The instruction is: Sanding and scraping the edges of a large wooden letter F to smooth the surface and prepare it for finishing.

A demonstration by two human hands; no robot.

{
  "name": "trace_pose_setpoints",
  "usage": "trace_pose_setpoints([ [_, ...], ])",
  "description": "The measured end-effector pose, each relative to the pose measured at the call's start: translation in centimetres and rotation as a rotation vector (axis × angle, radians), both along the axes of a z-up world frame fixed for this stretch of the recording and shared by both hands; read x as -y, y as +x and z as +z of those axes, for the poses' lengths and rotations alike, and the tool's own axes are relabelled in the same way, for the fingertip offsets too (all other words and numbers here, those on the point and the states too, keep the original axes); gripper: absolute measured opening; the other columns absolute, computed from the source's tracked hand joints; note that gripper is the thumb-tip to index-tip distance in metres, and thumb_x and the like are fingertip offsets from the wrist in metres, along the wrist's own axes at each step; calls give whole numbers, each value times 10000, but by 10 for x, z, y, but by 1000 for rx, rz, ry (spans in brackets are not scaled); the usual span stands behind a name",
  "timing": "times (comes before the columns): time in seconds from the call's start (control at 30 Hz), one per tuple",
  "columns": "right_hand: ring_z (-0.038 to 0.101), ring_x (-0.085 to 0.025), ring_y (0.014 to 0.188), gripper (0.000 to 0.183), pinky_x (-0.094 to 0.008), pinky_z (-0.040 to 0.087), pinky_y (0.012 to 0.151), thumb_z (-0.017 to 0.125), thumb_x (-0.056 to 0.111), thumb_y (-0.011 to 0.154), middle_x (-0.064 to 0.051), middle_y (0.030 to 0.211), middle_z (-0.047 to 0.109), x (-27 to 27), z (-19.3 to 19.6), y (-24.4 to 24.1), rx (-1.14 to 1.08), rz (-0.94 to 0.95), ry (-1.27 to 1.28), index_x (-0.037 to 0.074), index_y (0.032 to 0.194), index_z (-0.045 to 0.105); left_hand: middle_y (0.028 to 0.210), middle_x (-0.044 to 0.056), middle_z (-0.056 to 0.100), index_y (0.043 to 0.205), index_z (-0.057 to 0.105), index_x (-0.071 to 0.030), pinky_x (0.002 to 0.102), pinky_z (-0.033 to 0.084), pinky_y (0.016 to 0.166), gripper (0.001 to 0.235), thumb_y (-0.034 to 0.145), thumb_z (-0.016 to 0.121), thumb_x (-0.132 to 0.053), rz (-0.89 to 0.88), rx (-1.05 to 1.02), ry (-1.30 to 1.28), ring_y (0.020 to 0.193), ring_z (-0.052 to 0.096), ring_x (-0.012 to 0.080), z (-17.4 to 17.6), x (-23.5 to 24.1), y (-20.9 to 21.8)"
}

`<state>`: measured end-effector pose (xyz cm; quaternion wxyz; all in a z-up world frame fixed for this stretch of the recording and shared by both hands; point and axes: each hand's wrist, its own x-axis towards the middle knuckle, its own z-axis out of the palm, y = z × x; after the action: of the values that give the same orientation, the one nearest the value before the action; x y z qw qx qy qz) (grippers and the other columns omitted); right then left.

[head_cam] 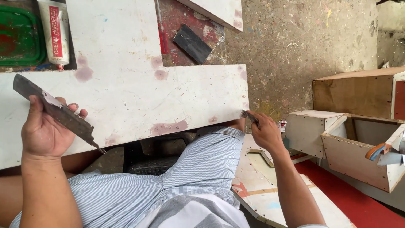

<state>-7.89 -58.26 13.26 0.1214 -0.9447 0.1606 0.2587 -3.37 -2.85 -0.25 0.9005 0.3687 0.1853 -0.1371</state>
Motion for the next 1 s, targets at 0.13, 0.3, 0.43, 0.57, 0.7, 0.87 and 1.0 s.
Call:
trace_pose_setpoints([
  [0.13,611,-310,1168,516,-485,488,957,412,162,941,-32,1368,630,7,-23,-10,39,71,-47,153,1418,610,1085,-134,664,1074,720,-381,445,458,1083,297,1145,512,-581,-11,-4,-5,1068,654,100,0,-2,-1],
  [0.3,549,-285,1051,503,-458,541,693,433,219,978,68,1314,621,0,-33,-16,68,155,-189,218,1455,591,1106,-174,659,1040,747,-386,410,431,1103,322,1128,544,-619,-60,22,-21,1079,608,67,5,-2,1],
  [0.43,544,-261,1027,518,-420,536,667,451,215,969,46,1306,622,3,-39,-20,61,204,-210,211,1472,575,1067,-195,631,1005,724,-381,414,433,1123,337,1119,546,-642,-62,3,14,1090,581,70,4,-3,1],
  [0.57,532,-295,954,519,-432,505,718,481,169,948,14,1294,637,-1,-42,-28,134,297,-192,179,1455,591,1021,-186,591,1040,710,-422,425,428,1116,304,1140,522,-640,-63,21,32,1084,569,69,4,-3,0],
  [0.7,547,-298,945,531,-440,528,588,494,147,919,21,1266,633,-6,-41,-31,149,355,-228,186,1440,590,1002,-225,586,1014,715,-457,415,403,1110,291,1121,531,-656,-65,25,41,1074,556,50,6,-2,1],
  [0.87,541,-292,939,558,-423,521,638,507,104,902,21,1280,645,-8,-40,-38,184,424,-220,201,1445,588,936,-227,566,963,692,-445,405,399,1101,278,1086,569,-662,-59,4,55,1059,550,39,16,2,3],
  [1.0,592,-222,1057,454,-408,581,677,481,199,951,53,1352,673,-3,-19,-27,51,330,-127,275,1366,646,940,-236,582,971,702,-448,392,393,1102,273,1086,576,-661,-60,17,52,1053,552,28,17,3,4],
])
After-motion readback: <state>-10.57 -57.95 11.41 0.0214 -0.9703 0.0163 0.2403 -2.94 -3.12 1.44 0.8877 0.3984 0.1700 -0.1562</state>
